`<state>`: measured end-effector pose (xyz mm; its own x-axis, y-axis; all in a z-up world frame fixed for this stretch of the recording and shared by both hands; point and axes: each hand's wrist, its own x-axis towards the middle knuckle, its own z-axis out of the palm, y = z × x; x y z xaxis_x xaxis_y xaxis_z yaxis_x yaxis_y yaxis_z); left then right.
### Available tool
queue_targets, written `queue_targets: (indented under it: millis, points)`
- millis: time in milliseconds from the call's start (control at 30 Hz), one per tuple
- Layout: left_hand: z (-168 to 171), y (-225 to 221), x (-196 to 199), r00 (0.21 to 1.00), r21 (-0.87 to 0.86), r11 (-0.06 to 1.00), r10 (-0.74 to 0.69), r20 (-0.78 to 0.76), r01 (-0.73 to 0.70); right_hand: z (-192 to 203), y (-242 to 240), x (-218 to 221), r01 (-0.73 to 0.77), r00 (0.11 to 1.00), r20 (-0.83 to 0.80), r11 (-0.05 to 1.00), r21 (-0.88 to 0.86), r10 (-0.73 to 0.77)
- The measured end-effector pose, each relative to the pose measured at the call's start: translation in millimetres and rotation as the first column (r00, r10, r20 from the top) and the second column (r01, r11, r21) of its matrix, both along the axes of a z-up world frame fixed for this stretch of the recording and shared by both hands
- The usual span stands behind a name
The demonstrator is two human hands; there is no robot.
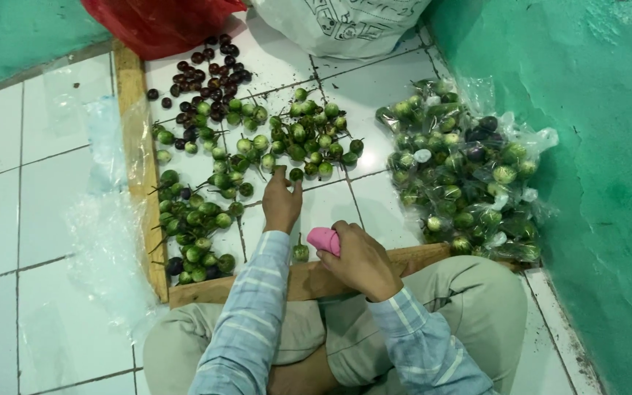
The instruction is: Cleaning small green fruits with a cloth and placing them into a plastic bag
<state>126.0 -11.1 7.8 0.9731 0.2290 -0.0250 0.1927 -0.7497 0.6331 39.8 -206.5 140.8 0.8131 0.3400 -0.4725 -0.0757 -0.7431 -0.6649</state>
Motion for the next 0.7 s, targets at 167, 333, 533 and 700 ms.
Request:
queue_targets:
  millis: [167, 333, 533, 700]
  points:
    - [-65.9, 15.7, 28.6, 0.987, 0.063, 0.998, -0.024, 0.159, 0.014, 4.3, -0.5, -1.8, 0.001, 1.0, -0.017, 1.0, 0.028, -0.001]
    - [-59.7, 18.7, 15.7, 0.981, -0.151, 0.988, 0.039, 0.188, -0.01, 15.5, -1.5, 2.6, 0.046, 0.999, 0.01, 0.997, 0.062, -0.046]
    - [-9.1, 13.0, -40.4, 0.977, -0.841, 0.529, 0.214, 0.005, -0.111, -0.6, -1.5, 7.8, 0.178, 0.958, 0.174, 0.95, 0.256, -0.226]
    - [33.3, -2.0, -97.3, 0.971, -0.952, 0.266, 0.22, -0.092, -0.15, 17.7, 18.5, -4.0, 0.075, 0.926, 0.299, 0.887, 0.455, -0.232]
